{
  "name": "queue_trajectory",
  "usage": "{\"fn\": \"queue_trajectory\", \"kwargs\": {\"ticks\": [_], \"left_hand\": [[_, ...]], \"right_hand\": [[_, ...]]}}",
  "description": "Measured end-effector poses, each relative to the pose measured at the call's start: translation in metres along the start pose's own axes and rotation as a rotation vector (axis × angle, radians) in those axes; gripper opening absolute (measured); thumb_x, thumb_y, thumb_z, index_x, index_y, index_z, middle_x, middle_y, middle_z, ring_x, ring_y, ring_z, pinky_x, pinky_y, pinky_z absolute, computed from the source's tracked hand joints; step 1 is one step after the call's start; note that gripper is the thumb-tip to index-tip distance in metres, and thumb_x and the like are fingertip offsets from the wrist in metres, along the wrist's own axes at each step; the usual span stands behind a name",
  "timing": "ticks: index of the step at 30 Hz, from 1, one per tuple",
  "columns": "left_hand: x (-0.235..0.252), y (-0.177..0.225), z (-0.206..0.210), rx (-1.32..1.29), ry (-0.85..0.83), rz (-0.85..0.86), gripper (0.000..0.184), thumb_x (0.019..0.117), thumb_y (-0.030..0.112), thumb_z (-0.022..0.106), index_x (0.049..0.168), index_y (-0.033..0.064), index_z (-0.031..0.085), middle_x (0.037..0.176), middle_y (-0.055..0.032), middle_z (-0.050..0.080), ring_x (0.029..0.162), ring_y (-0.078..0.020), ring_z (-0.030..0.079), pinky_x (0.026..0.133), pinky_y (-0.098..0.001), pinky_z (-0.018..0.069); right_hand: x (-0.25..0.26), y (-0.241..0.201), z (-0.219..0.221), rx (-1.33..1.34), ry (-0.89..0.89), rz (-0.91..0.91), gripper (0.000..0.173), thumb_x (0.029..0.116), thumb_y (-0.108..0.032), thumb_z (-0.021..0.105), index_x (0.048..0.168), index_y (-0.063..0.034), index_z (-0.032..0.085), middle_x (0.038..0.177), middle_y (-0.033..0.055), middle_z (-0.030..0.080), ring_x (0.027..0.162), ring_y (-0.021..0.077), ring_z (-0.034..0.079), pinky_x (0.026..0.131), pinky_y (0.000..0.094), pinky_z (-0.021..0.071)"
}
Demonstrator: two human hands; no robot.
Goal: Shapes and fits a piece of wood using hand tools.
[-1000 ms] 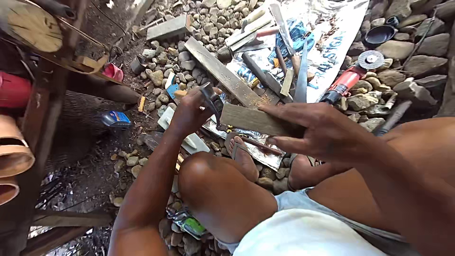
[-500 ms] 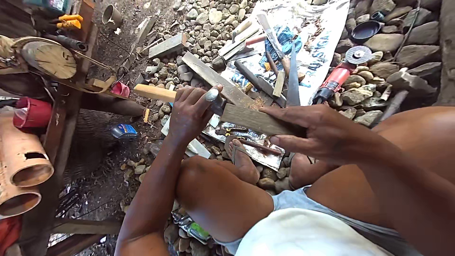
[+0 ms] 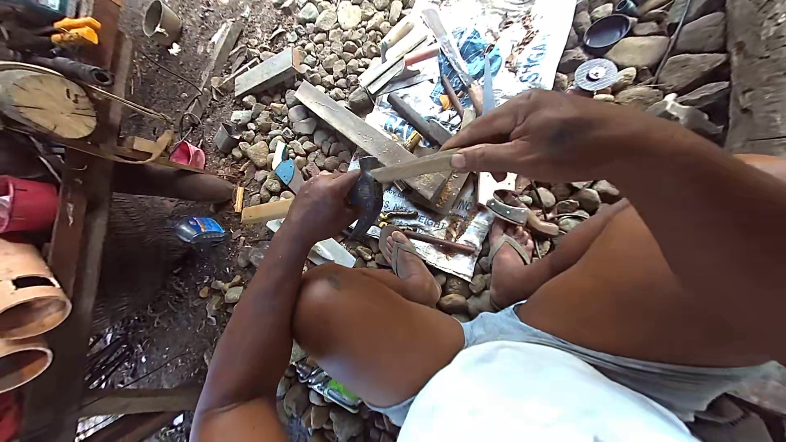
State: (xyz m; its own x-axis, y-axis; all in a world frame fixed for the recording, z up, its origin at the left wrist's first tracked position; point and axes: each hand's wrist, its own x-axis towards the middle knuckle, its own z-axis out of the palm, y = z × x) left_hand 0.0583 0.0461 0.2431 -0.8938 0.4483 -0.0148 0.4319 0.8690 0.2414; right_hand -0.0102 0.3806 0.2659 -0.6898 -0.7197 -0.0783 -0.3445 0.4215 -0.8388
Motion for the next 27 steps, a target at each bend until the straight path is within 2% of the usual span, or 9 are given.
{"fn": "queue_trajectory", "kwargs": {"ticks": [2,4,9,13,16,19,22,25,27], "left_hand": [[-0.001,-0.002,0.001,-0.009,-0.018,0.008,0.031,0.0805,0.011,0.074,0.111,0.0045,0.071,0.091,-0.0140,0.074,0.082,-0.0318,0.073,0.073,-0.0562,0.0579],[-0.003,-0.003,0.001,-0.010,-0.030,0.009,0.033,0.0798,0.011,0.075,0.112,0.0047,0.072,0.094,-0.0136,0.074,0.084,-0.0312,0.073,0.074,-0.0559,0.0583],[-0.006,-0.007,0.004,-0.048,-0.028,0.055,0.022,0.0818,0.010,0.071,0.103,0.0049,0.071,0.088,-0.0107,0.074,0.081,-0.0267,0.073,0.075,-0.0523,0.0579],[-0.005,-0.002,0.003,-0.062,-0.033,0.055,0.013,0.0814,0.010,0.070,0.093,0.0045,0.069,0.078,-0.0104,0.070,0.071,-0.0256,0.070,0.065,-0.0487,0.0564],[-0.001,0.017,-0.007,-0.070,-0.130,-0.036,0.011,0.0831,0.007,0.071,0.093,0.0028,0.071,0.078,-0.0121,0.070,0.073,-0.0278,0.070,0.068,-0.0511,0.0562],[-0.004,-0.003,0.004,-0.098,-0.092,0.083,0.015,0.0807,0.009,0.069,0.095,0.0038,0.072,0.074,-0.0092,0.070,0.066,-0.0225,0.069,0.062,-0.0446,0.0560],[-0.003,-0.003,0.003,-0.125,-0.153,0.078,0.013,0.0799,0.007,0.068,0.093,0.0048,0.071,0.072,-0.0085,0.068,0.064,-0.0219,0.068,0.060,-0.0445,0.0550],[-0.004,-0.001,0.002,-0.144,-0.156,0.064,0.011,0.0816,0.005,0.068,0.092,0.0045,0.071,0.073,-0.0082,0.069,0.065,-0.0202,0.068,0.062,-0.0427,0.0557],[-0.005,-0.001,0.002,-0.154,-0.124,0.068,0.010,0.0817,0.005,0.068,0.091,0.0042,0.070,0.072,-0.0078,0.068,0.064,-0.0191,0.067,0.061,-0.0411,0.0552]], "right_hand": [[0.000,-0.003,0.000,-0.068,0.045,-0.090,0.027,0.1031,-0.043,0.057,0.112,-0.0313,0.079,0.090,-0.0161,0.075,0.075,-0.0068,0.066,0.066,0.0199,0.0570],[-0.003,-0.005,0.006,-0.122,0.082,-0.162,0.027,0.1027,-0.041,0.057,0.113,-0.0309,0.079,0.091,-0.0161,0.074,0.077,-0.0086,0.065,0.067,0.0182,0.0547],[-0.007,-0.010,0.022,-0.148,0.157,-0.169,0.028,0.1039,-0.038,0.056,0.113,-0.0245,0.078,0.083,-0.0134,0.071,0.067,-0.0077,0.059,0.059,0.0169,0.0486],[-0.005,-0.010,0.024,-0.182,0.159,-0.186,0.028,0.1044,-0.039,0.055,0.109,-0.0246,0.078,0.078,-0.0124,0.069,0.062,-0.0049,0.060,0.054,0.0201,0.0500],[-0.004,-0.007,0.026,-0.192,0.155,-0.221,0.027,0.1044,-0.037,0.054,0.107,-0.0233,0.078,0.075,-0.0121,0.068,0.060,-0.0043,0.060,0.051,0.0204,0.0498],[-0.003,-0.003,0.028,-0.217,0.153,-0.271,0.027,0.1044,-0.036,0.054,0.105,-0.0214,0.077,0.074,-0.0102,0.066,0.061,-0.0008,0.058,0.054,0.0247,0.0464],[-0.004,0.000,0.028,-0.214,0.138,-0.260,0.029,0.1042,-0.038,0.053,0.108,-0.0227,0.077,0.078,-0.0106,0.068,0.066,-0.0010,0.060,0.058,0.0255,0.0484],[-0.005,0.001,0.026,-0.153,0.122,-0.197,0.028,0.1044,-0.038,0.055,0.112,-0.0232,0.078,0.086,-0.0119,0.072,0.071,-0.0055,0.062,0.062,0.0193,0.0515],[-0.009,-0.001,0.026,-0.123,0.121,-0.160,0.027,0.1046,-0.038,0.056,0.112,-0.0237,0.077,0.085,-0.0123,0.072,0.069,-0.0057,0.063,0.060,0.0184,0.0533]]}}
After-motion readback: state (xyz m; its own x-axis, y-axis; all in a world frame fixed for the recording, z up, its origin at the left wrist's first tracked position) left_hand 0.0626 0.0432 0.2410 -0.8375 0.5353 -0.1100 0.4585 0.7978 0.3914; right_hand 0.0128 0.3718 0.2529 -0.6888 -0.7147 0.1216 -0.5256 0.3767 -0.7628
